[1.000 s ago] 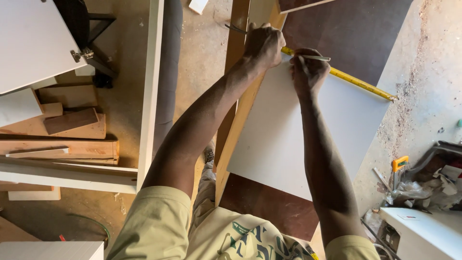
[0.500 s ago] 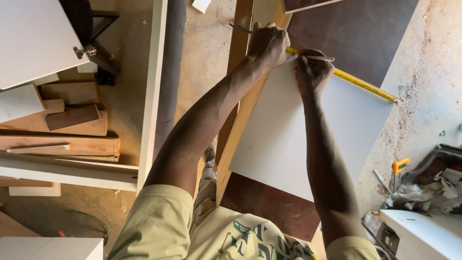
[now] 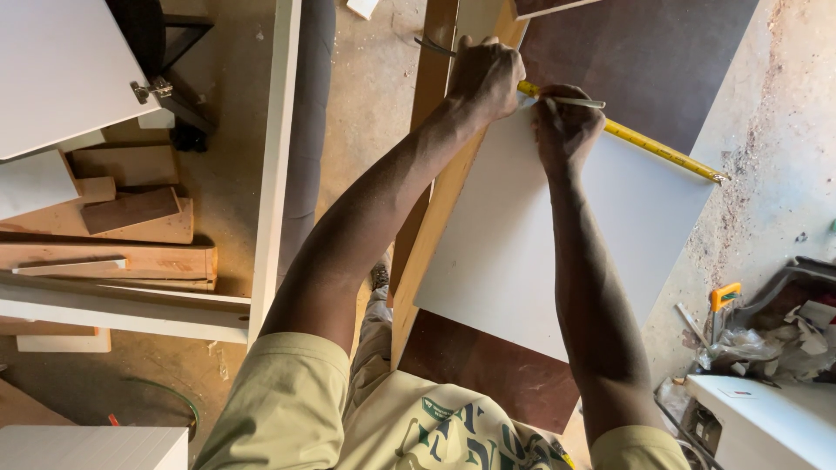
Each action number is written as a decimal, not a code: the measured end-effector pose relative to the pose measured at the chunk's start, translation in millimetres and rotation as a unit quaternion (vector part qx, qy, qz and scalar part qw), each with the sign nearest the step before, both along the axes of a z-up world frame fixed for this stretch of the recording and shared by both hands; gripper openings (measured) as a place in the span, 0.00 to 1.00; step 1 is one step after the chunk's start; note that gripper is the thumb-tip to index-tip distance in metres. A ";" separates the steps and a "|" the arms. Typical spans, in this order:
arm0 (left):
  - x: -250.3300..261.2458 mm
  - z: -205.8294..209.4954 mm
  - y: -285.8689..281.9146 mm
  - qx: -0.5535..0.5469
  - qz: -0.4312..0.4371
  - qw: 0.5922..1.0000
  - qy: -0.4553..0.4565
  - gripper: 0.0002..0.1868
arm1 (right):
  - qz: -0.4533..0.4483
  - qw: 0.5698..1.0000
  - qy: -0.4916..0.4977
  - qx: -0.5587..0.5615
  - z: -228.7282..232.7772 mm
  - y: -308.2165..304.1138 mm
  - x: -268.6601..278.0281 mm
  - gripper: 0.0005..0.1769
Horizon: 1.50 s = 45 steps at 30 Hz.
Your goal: The person measures a white rectangular board with a tape measure and marks it with a pencil. They flip the board over and repeat the measuring and marking process on the other side. The person then places a dark brown board on top of the white board and marks the brown board with the pencil.
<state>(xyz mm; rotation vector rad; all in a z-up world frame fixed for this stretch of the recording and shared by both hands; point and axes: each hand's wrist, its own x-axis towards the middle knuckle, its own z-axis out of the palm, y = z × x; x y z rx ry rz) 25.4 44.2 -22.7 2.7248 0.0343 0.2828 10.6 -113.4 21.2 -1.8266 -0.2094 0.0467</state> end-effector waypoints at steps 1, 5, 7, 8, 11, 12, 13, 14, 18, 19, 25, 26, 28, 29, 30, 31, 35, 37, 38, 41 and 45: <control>1.7 -0.9 0.7 0.002 -0.002 1.000 0.005 0.06 | 0.005 1.000 -0.001 0.007 0.7 0.6 0.4 0.09; 0.6 1.9 0.6 0.006 -0.001 1.000 -0.002 0.11 | 0.004 1.000 -0.005 0.011 -4.9 1.1 3.7 0.09; 1.2 3.9 0.8 0.005 -0.004 1.000 0.012 0.12 | 0.003 1.000 -0.002 0.023 0.1 3.0 1.4 0.09; -0.4 3.7 0.4 0.004 -0.006 1.000 0.012 0.12 | 0.001 1.000 -0.001 0.023 -0.8 2.1 0.9 0.09; -0.3 3.7 1.1 -0.010 -0.001 1.000 -0.007 0.10 | 0.008 1.000 -0.016 0.015 -1.2 2.8 2.9 0.09; 0.5 3.1 1.2 -0.009 0.001 1.000 -0.005 0.07 | 0.005 1.000 -0.011 0.022 -0.2 3.8 2.8 0.09; -0.8 2.4 -0.4 -0.008 0.001 1.000 -0.002 0.08 | 0.000 1.000 -0.004 0.028 1.0 3.1 0.6 0.09; -0.6 1.5 1.6 -0.008 0.000 1.000 -0.001 0.08 | -0.001 1.000 -0.003 0.028 -2.3 2.1 3.5 0.09; 1.4 7.3 0.0 -0.011 -0.003 1.000 0.005 0.13 | -0.091 0.967 0.052 0.231 -5.6 -16.0 -2.7 0.03; 2.4 11.9 -0.6 -0.004 0.001 1.000 0.011 0.13 | -0.113 0.965 0.055 0.232 -4.0 -21.7 -8.1 0.02; -3.4 2.1 10.8 -0.016 -0.023 1.000 -0.004 0.12 | -0.090 0.967 0.101 0.217 -21.0 -80.4 -135.4 0.04; -5.7 3.6 12.0 -0.016 -0.032 0.999 -0.008 0.12 | -0.098 0.966 0.095 0.219 -18.7 -90.7 -156.5 0.04; -10.8 6.8 20.7 -0.107 -0.024 0.987 -0.118 0.17 | -0.116 0.967 0.123 0.189 -17.4 -106.8 -195.7 0.06; -18.9 16.1 20.7 -0.103 -0.033 0.986 -0.127 0.17 | -0.120 0.967 0.113 0.195 -12.4 -113.2 -210.5 0.06; -26.9 25.5 20.8 -0.118 -0.016 0.980 -0.157 0.12 | -0.096 0.966 0.093 0.221 -7.6 -119.4 -225.5 0.05; -39.6 31.5 20.8 -0.135 0.001 0.974 -0.183 0.09 | -0.071 0.964 0.078 0.244 -4.0 -125.9 -244.8 0.05; -125.8 51.2 7.6 -0.189 0.065 0.977 -0.073 0.06 | -0.119 0.977 0.001 0.177 0.9 -151.1 -284.7 0.09; -178.0 55.6 0.6 -0.226 0.115 0.966 0.054 0.11 | -0.160 0.980 -0.106 0.045 12.2 -163.0 -308.4 0.13; -199.3 50.4 0.1 -0.221 0.103 0.969 0.049 0.11 | -0.171 0.977 -0.113 0.050 18.4 -170.5 -314.3 0.13; -269.8 23.8 -0.7 -0.291 0.147 0.933 0.154 0.12 | -0.154 0.925 -0.281 -0.203 18.7 -201.2 -337.4 0.24; -340.7 26.3 -19.4 -0.395 0.227 0.860 0.231 0.13 | -0.106 0.869 -0.335 -0.349 -9.2 -231.3 -349.5 0.45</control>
